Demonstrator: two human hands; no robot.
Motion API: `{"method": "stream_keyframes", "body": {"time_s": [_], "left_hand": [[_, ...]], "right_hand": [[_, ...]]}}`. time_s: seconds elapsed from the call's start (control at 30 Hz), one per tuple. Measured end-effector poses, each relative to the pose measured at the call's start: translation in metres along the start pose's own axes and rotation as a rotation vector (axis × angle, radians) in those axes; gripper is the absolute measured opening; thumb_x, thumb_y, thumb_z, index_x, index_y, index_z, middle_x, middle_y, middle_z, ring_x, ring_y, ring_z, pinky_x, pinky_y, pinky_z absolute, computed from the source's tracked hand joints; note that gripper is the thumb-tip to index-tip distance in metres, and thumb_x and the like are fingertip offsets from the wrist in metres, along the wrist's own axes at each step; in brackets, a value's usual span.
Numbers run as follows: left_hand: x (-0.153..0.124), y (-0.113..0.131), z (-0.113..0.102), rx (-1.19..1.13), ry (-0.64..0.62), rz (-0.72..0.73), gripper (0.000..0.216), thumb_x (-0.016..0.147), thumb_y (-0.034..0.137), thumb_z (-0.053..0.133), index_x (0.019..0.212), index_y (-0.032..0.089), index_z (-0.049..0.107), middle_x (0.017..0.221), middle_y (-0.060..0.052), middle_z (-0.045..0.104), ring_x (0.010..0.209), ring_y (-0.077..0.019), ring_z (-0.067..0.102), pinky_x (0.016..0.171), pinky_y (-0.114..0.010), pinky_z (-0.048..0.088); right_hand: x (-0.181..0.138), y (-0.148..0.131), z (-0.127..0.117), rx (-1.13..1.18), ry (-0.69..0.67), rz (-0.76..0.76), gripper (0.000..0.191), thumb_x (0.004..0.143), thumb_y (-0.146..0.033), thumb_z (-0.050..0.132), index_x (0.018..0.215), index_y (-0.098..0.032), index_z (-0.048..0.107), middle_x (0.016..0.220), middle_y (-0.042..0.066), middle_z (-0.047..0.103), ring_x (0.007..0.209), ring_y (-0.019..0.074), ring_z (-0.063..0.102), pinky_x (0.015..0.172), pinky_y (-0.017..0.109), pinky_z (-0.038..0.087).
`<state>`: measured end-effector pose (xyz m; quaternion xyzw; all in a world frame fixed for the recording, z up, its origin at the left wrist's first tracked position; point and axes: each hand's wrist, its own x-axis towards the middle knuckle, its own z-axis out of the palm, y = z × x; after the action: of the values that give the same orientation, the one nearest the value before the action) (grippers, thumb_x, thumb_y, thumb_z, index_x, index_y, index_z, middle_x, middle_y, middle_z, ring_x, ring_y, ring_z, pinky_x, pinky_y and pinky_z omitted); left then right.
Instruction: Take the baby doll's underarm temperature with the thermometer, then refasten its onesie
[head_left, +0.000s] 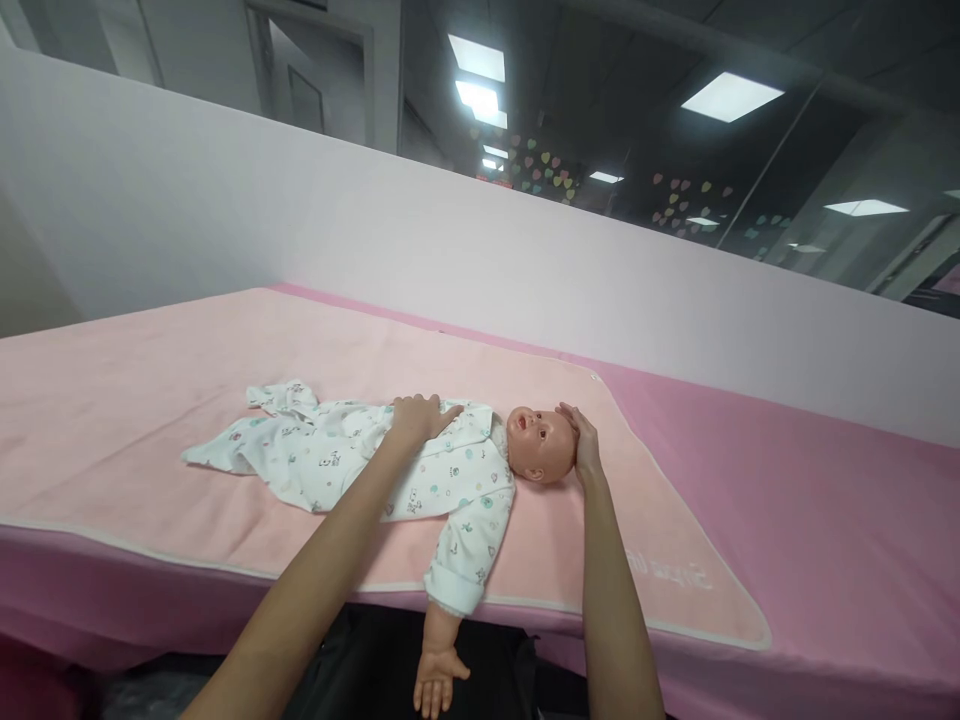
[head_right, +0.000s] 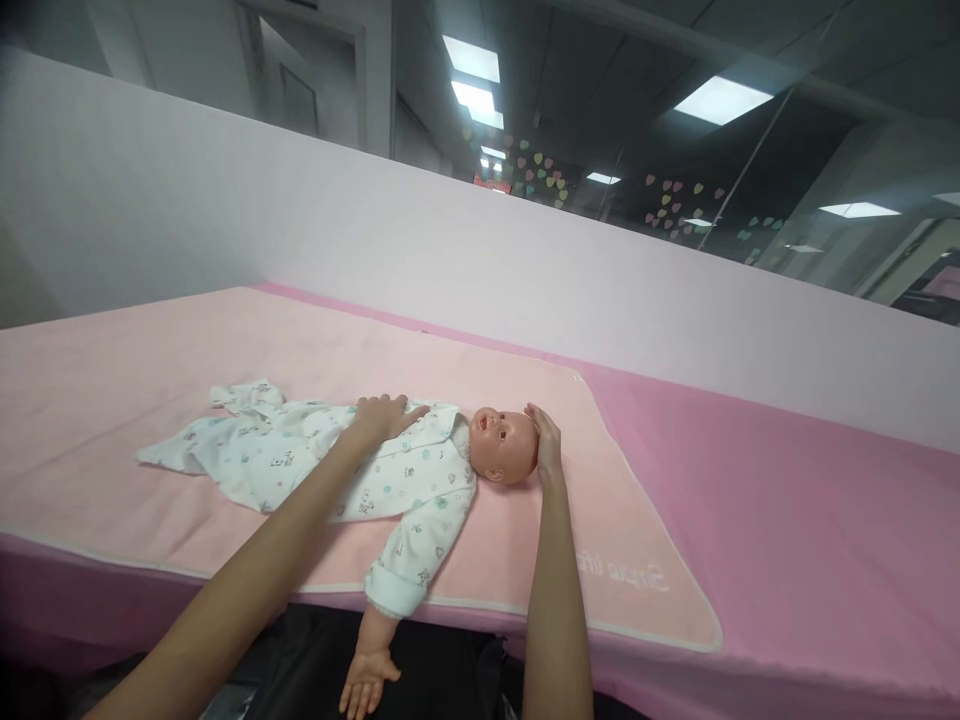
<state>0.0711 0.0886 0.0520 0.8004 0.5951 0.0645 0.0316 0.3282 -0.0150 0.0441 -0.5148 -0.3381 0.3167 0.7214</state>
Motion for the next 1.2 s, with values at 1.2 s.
{"method": "stream_keyframes", "body": {"time_s": [1.2], "left_hand": [[-0.0040,-0.0008,-0.0012,-0.060,0.032,-0.006,0.070,0.079,0.069,0.021,0.111,0.018,0.056,0.111,-0.017,0.059,0.108,-0.0339,0.050,0.095,-0.056,0.025]], "right_hand": [[-0.0086,-0.0039,0.0072,0.025,-0.074,0.164,0.031,0.067,-0.047,0.063,0.083,-0.020,0.066,0.089,0.002,0.070,0.086,0.0231,0.065,0.077,0.035,0.052]]}}
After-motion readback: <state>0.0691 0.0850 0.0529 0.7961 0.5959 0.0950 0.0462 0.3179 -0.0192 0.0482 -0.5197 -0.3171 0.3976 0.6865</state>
